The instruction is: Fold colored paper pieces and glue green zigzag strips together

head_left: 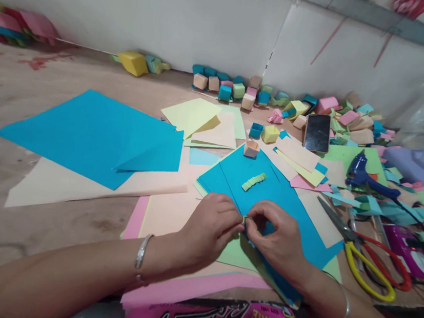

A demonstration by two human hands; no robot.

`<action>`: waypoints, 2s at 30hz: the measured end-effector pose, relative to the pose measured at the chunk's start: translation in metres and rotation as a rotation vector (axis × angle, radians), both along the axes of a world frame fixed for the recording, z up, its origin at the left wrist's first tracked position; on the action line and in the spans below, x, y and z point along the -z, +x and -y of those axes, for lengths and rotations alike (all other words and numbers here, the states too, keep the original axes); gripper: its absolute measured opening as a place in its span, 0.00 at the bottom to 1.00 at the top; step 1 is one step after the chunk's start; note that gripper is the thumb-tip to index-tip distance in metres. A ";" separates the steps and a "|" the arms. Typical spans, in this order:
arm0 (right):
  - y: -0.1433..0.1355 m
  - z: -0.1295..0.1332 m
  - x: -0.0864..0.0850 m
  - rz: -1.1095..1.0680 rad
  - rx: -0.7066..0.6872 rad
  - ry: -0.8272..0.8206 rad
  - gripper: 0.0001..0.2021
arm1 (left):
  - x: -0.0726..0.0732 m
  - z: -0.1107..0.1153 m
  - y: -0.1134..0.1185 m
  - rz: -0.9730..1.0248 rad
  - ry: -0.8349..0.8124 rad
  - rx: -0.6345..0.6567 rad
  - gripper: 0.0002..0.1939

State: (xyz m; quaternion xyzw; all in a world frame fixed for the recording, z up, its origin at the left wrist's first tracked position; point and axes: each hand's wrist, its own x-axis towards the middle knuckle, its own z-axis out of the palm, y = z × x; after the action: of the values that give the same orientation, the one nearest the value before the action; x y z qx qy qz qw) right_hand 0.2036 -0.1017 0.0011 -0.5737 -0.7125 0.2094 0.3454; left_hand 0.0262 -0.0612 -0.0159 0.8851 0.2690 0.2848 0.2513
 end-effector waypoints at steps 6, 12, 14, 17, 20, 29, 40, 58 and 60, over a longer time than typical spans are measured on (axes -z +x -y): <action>-0.002 0.004 -0.003 0.062 -0.064 0.161 0.09 | 0.001 0.003 0.000 -0.004 -0.010 -0.022 0.14; 0.000 0.006 -0.004 0.033 -0.083 0.192 0.08 | 0.004 0.002 0.000 0.013 0.034 -0.032 0.15; 0.001 0.006 -0.004 0.020 -0.102 0.192 0.06 | 0.004 0.001 0.000 0.021 0.044 -0.047 0.16; 0.004 0.007 -0.003 0.013 -0.141 0.205 0.07 | 0.005 0.000 -0.001 0.044 0.047 -0.074 0.17; 0.005 0.007 -0.002 0.006 -0.166 0.250 0.10 | 0.005 0.000 -0.001 0.042 0.027 -0.106 0.18; 0.003 0.008 0.004 -0.019 -0.227 0.239 0.17 | 0.008 0.000 -0.001 0.003 -0.087 -0.144 0.14; 0.006 0.010 0.001 -0.126 -0.292 0.213 0.27 | -0.001 0.001 -0.003 0.113 0.044 -0.129 0.13; 0.021 -0.002 -0.010 0.186 -0.544 -0.118 0.13 | -0.005 0.001 -0.007 -0.021 -0.177 0.207 0.10; 0.017 0.002 -0.009 0.108 -0.521 -0.093 0.13 | -0.007 0.002 -0.007 0.000 -0.228 0.239 0.10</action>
State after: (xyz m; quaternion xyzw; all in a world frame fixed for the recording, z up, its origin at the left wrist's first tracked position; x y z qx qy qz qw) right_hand 0.2208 -0.1034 0.0096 -0.3967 -0.8430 0.2931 0.2147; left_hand 0.0196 -0.0628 -0.0089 0.8766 0.1925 0.2205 0.3819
